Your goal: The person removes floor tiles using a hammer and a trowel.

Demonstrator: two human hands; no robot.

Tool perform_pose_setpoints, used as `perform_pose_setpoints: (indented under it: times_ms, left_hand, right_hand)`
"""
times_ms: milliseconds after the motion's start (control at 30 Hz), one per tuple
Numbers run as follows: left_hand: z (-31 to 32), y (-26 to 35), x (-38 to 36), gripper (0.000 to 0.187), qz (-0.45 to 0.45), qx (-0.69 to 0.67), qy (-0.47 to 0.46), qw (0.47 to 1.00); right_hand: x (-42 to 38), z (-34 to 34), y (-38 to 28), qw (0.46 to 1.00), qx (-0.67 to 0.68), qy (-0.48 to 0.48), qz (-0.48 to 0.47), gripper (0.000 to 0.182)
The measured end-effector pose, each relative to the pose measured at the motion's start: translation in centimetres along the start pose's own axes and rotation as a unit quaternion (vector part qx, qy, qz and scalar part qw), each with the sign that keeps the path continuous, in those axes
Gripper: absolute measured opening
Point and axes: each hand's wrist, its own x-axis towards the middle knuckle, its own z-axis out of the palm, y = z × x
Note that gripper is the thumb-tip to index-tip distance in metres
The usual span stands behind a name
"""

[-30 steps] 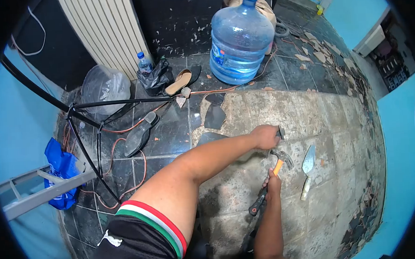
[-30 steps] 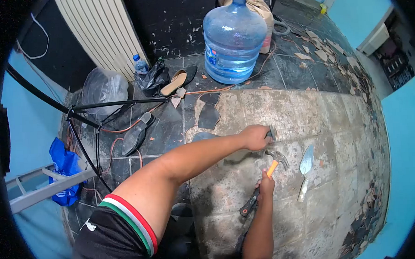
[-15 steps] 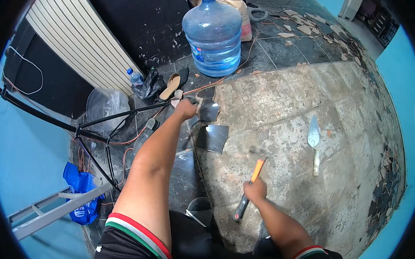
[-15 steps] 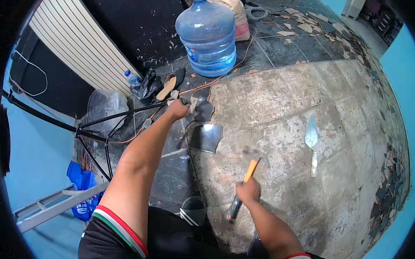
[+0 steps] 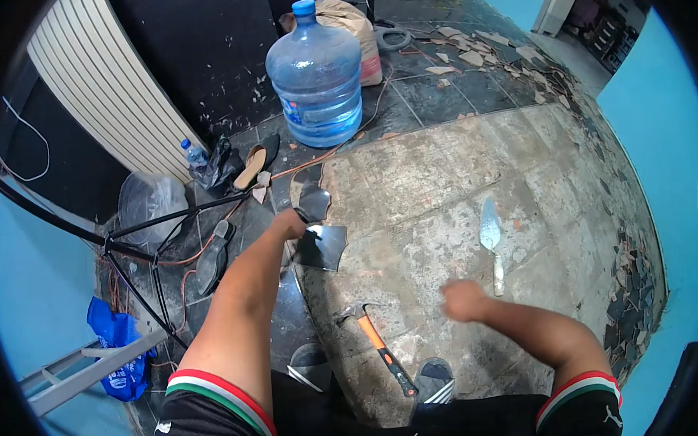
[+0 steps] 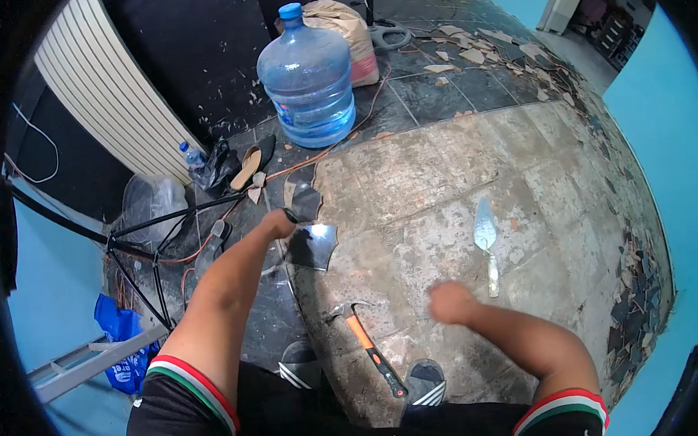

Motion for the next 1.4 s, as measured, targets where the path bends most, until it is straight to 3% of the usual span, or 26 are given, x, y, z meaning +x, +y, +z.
perform_pose_setpoints:
  times_ms: [67,133,200,233,333,467,567,667,733,767,800,867,900,967,1067,1167,1200,1267,1333,1400]
  left_hand:
    - [-0.3,2.3,-2.3,0.037,0.021,-0.002,-0.042,0.999]
    - [0.0,4.0,-4.5,0.042,0.069,-0.031,-0.076,0.994]
    - [0.3,5.4,-7.4,0.050,0.108,-0.046,-0.108,0.987]
    - [0.2,6.3,-9.1,0.056,0.107,-0.037,-0.128,0.985]
    - [-2.8,9.3,-15.8,0.049,0.168,-0.051,-0.141,0.974]
    - [-8.5,13.2,-24.1,0.039,0.224,-0.111,-0.143,0.958]
    - [-15.0,16.5,-31.4,0.033,0.260,-0.108,-0.148,0.948]
    - [-18.9,18.0,-37.8,0.041,0.337,-0.175,-0.128,0.916]
    - [-21.2,19.3,-41.4,0.048,0.359,-0.175,-0.112,0.910]
    - [-21.9,19.9,-42.7,0.050,0.366,-0.153,-0.098,0.913]
    - [-22.2,20.3,-43.7,0.054,0.369,-0.131,-0.072,0.917]
    - [-21.6,20.6,-44.2,0.057,0.379,-0.135,-0.031,0.915]
    - [-21.2,20.6,-44.1,0.059,0.379,-0.132,-0.026,0.916]
    - [-19.5,20.4,-43.3,0.056,0.387,-0.166,0.034,0.906]
    - [-19.0,18.3,-42.6,0.050,0.408,-0.184,0.059,0.892]
    - [-18.2,16.3,-42.6,0.039,0.430,-0.147,0.062,0.889]
    - [-18.0,15.9,-42.8,0.037,0.442,-0.138,0.066,0.884]
    - [-18.8,15.4,-42.9,0.031,0.455,-0.161,0.090,0.871]
    - [-18.7,16.1,-42.8,0.024,0.474,-0.095,0.087,0.871]
    - [-20.3,15.6,-42.6,0.020,0.498,-0.096,0.079,0.858]
  right_hand:
    - [0.4,0.3,5.3,0.994,-0.050,-0.005,0.097,0.038]
    - [-0.1,2.2,9.1,0.968,-0.056,0.110,0.221,0.045]
    - [-0.3,4.1,11.8,0.923,0.062,0.171,0.340,0.049]
    - [0.0,5.1,12.1,0.901,0.106,0.201,0.370,0.051]
    - [1.0,7.1,12.4,0.838,0.200,0.309,0.402,0.057]
    - [6.0,11.7,18.1,0.803,0.280,0.273,0.450,0.052]
    - [8.6,9.5,15.7,0.769,0.339,0.316,0.440,0.050]
    - [12.5,6.2,8.5,0.830,0.339,0.317,0.309,0.048]
    - [12.8,0.0,-0.2,0.878,0.399,0.218,0.153,0.048]
    - [12.6,-2.8,-5.0,0.896,0.379,0.195,0.120,0.045]
    - [16.4,-0.1,-7.4,0.891,0.413,0.183,0.041,0.041]
    - [17.4,-1.6,-15.3,0.854,0.515,0.034,-0.069,0.035]
    - [19.0,-1.0,-18.5,0.848,0.524,-0.047,-0.063,0.034]
    - [22.6,3.9,-23.5,0.785,0.606,-0.105,-0.071,0.033]
    - [20.0,1.7,-28.3,0.710,0.695,-0.093,0.064,0.029]
    - [20.2,3.8,-26.5,0.568,0.817,-0.078,0.060,0.029]
    - [20.8,5.0,-25.1,0.463,0.871,-0.120,0.115,0.027]
    - [20.0,5.5,-23.5,0.519,0.840,-0.071,0.142,0.029]
    - [18.3,4.6,-23.0,0.576,0.799,-0.005,0.172,0.031]
    - [16.4,4.0,-22.8,0.533,0.811,0.106,0.217,0.033]
